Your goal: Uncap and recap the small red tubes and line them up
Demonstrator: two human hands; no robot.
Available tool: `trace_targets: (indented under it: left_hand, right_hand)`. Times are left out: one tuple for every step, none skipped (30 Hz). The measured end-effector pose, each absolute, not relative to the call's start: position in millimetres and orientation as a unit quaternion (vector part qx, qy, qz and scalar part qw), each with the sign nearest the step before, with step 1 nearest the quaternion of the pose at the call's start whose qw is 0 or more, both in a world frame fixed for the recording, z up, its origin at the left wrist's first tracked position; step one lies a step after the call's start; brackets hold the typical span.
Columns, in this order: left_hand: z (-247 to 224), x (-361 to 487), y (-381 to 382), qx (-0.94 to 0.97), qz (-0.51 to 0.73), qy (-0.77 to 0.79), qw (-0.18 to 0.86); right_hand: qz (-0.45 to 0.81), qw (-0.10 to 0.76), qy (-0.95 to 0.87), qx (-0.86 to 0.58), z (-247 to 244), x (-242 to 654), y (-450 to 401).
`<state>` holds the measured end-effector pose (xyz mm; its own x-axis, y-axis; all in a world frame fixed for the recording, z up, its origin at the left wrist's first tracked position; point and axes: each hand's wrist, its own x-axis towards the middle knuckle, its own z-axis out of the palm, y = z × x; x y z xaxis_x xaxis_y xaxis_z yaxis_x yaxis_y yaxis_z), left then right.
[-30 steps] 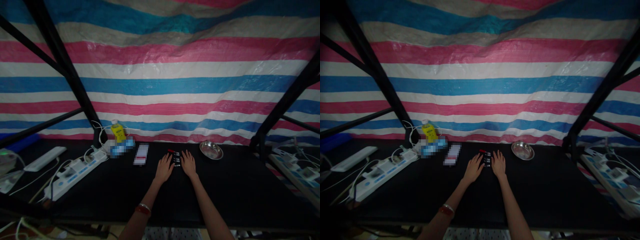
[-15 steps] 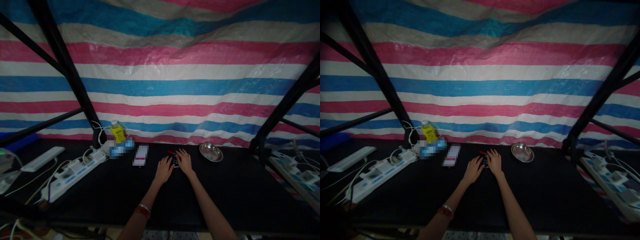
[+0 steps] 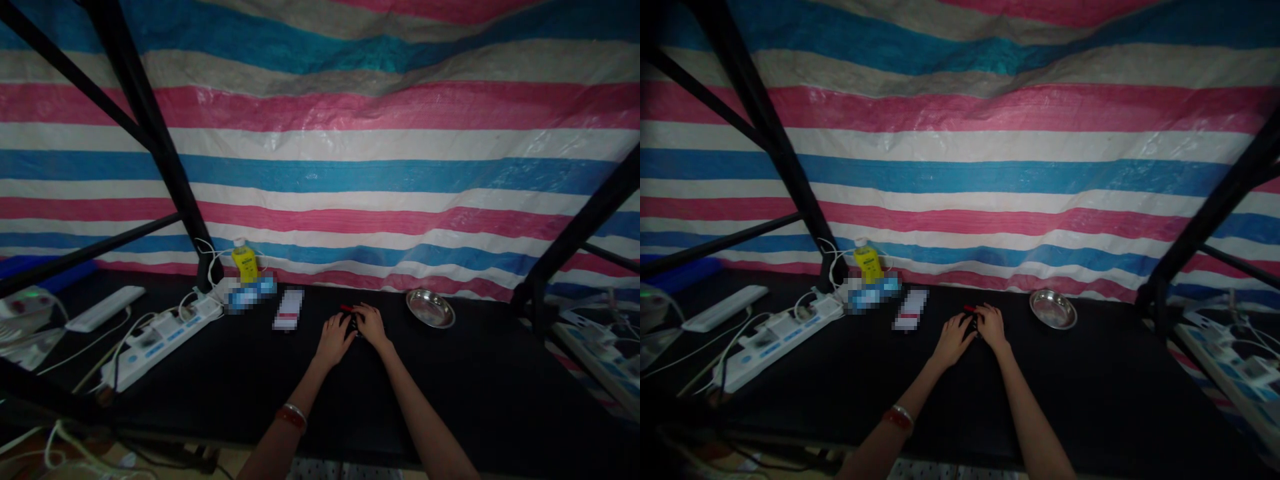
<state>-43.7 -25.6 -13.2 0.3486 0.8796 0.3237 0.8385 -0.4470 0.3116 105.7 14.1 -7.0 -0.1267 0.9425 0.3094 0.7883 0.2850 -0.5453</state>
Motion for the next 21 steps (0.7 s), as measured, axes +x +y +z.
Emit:
trace_targets:
  left_hand:
    - [-13.6, -43.6, -25.3, 0.820, 0.228, 0.523, 0.046]
    - [-13.9, -43.6, -25.2, 0.819, 0.231, 0.523, 0.047]
    - [-14.0, -43.6, -25.2, 0.819, 0.232, 0.522, 0.048]
    - [-14.0, -43.6, -25.3, 0.820, 0.233, 0.521, 0.049]
    - [-13.7, -43.7, -25.5, 0.820, 0.234, 0.521, 0.049]
    - [-13.3, -43.7, -25.7, 0.819, 0.234, 0.521, 0.050]
    - [-12.8, -43.8, -26.0, 0.818, 0.236, 0.522, 0.050]
    - [-12.3, -43.9, -26.3, 0.817, 0.239, 0.523, 0.050]
    - [-11.8, -44.0, -26.6, 0.816, 0.242, 0.523, 0.049]
    - [-11.5, -44.0, -26.8, 0.814, 0.246, 0.524, 0.049]
    - [-11.5, -44.0, -26.8, 0.813, 0.249, 0.524, 0.048]
    - [-11.7, -43.9, -26.8, 0.812, 0.251, 0.525, 0.047]
    - [-12.1, -43.8, -26.6, 0.811, 0.252, 0.526, 0.047]
    - [-12.7, -43.8, -26.4, 0.810, 0.251, 0.528, 0.046]
    - [-13.3, -43.7, -26.1, 0.810, 0.250, 0.529, 0.045]
    - [-13.9, -43.7, -25.8, 0.811, 0.247, 0.528, 0.044]
    - [-14.3, -43.8, -25.5, 0.813, 0.245, 0.527, 0.042]
    - [-14.6, -43.8, -25.2, 0.815, 0.243, 0.524, 0.040]
    - [-14.6, -43.9, -25.1, 0.818, 0.240, 0.521, 0.039]
    - [-14.5, -44.0, -25.0, 0.819, 0.238, 0.520, 0.037]
    - [-14.3, -44.0, -25.0, 0.821, 0.236, 0.519, 0.037]
  right_hand:
    - [0.127, 0.312, -0.740, -0.582, -7.6, 106.3, 15.0]
    - [0.128, 0.315, -0.741, -0.579, -8.3, 106.7, 15.9]
    - [0.129, 0.318, -0.742, -0.577, -8.9, 107.0, 16.6]
    - [0.129, 0.320, -0.742, -0.575, -9.4, 107.1, 17.1]
    - [0.129, 0.321, -0.743, -0.573, -9.7, 107.2, 17.5]
    - [0.129, 0.322, -0.743, -0.573, -9.9, 107.1, 17.7]
    - [0.129, 0.323, -0.743, -0.572, -9.9, 106.9, 17.9]
    - [0.128, 0.324, -0.743, -0.571, -9.9, 106.8, 18.0]
    - [0.128, 0.325, -0.745, -0.569, -9.7, 106.6, 18.1]
    - [0.127, 0.327, -0.746, -0.566, -9.6, 106.4, 18.1]
    - [0.127, 0.329, -0.747, -0.564, -9.5, 106.2, 18.0]
    - [0.127, 0.331, -0.747, -0.562, -9.5, 106.0, 17.9]
    - [0.127, 0.333, -0.748, -0.561, -9.7, 105.9, 17.7]
    - [0.129, 0.334, -0.747, -0.560, -10.0, 105.9, 17.3]
    - [0.131, 0.334, -0.746, -0.561, -10.2, 106.0, 16.7]
    - [0.135, 0.332, -0.745, -0.563, -10.4, 106.1, 15.9]
    - [0.138, 0.329, -0.744, -0.565, -10.5, 106.4, 14.9]
    - [0.140, 0.326, -0.743, -0.567, -10.3, 106.8, 13.7]
    - [0.140, 0.323, -0.744, -0.568, -9.9, 107.4, 12.5]
    - [0.138, 0.321, -0.746, -0.566, -9.2, 108.0, 11.3]
    - [0.136, 0.319, -0.750, -0.563, -8.3, 108.6, 10.1]
